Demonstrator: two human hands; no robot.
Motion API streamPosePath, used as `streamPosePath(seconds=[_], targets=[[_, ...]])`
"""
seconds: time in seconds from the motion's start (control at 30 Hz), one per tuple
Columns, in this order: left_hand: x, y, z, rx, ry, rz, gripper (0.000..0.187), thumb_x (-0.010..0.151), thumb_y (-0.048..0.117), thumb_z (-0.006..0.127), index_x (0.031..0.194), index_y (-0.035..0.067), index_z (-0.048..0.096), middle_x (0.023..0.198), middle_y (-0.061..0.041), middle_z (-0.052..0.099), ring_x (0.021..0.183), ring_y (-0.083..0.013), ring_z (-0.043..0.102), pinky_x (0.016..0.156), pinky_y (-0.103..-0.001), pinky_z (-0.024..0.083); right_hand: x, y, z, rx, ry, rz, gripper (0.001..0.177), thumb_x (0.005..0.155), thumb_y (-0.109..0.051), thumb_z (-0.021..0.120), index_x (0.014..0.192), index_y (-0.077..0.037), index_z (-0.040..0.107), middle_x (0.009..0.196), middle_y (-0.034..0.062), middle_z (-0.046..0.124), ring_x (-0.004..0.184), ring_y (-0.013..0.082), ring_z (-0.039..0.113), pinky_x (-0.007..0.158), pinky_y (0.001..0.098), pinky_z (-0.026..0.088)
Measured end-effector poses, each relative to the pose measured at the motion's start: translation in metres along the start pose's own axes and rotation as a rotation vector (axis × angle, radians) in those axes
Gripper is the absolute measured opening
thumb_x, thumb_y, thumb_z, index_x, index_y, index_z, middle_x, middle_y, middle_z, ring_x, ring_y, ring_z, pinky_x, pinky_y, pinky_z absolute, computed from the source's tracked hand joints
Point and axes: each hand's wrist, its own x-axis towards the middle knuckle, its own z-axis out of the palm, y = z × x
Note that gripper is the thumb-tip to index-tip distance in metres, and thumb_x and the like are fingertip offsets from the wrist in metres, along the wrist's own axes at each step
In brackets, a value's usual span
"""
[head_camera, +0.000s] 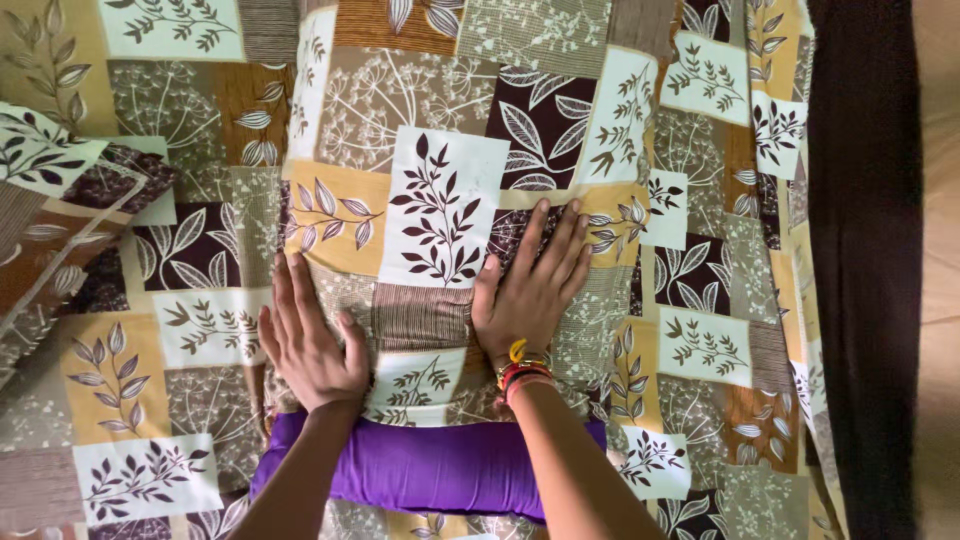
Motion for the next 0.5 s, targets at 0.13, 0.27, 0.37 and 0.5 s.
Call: streamPosePath(seconds=[0.13,0.27,0.37,0.5], targets=[[0.004,-0.011,0.016,0.049,0.028,-0.006,0.072,0.105,0.051,0.013,0.165,0.013,0.026,0.169,-0.015,0.031,0.156,-0.0319,0.033,0.125,-0.062,0.014,0.009,-0.021,-0.016,-0.045,-0.032,0.056,0.072,0.105,-0.041,0.033,0.164,-0.002,0.017,0.170,0.0288,0.013,0.160,0.0480,0.014,0.129,0.0639,0.010],[0.003,-0.021,0.024,0.107,-0.027,-0.028,0.079,0.104,0.060,0.019,0.164,0.009,0.025,0.169,-0.017,0.030,0.155,-0.0309,0.033,0.124,-0.059,0.012,0.009,-0.086,-0.007,0.018,-0.162,-0.059,0.088,0.095,-0.042,0.055,0.161,-0.012,0.007,0.167,0.0269,-0.002,0.159,0.0426,0.007,0.125,0.0707,-0.001],[0.007,-0.024,0.026,0.091,-0.010,-0.005,0.079,0.103,0.058,0.021,0.164,0.008,0.026,0.169,-0.017,0.030,0.155,-0.0313,0.032,0.124,-0.059,0.012,0.012,-0.165,0.020,0.175,-0.297,-0.501,0.081,0.102,-0.035,0.060,0.166,-0.019,0.012,0.174,0.0153,0.009,0.164,0.0297,0.010,0.129,0.0657,-0.001],[0.001,-0.029,0.025,-0.007,0.045,0.047,0.069,0.105,0.043,0.018,0.164,0.009,0.027,0.170,-0.017,0.031,0.157,-0.0326,0.030,0.127,-0.060,0.010,0.092,-0.158,0.069,-0.287,-0.415,-0.801,0.061,0.102,-0.047,0.052,0.156,-0.022,0.037,0.170,0.0061,0.022,0.159,0.0267,0.015,0.125,0.0637,0.005]])
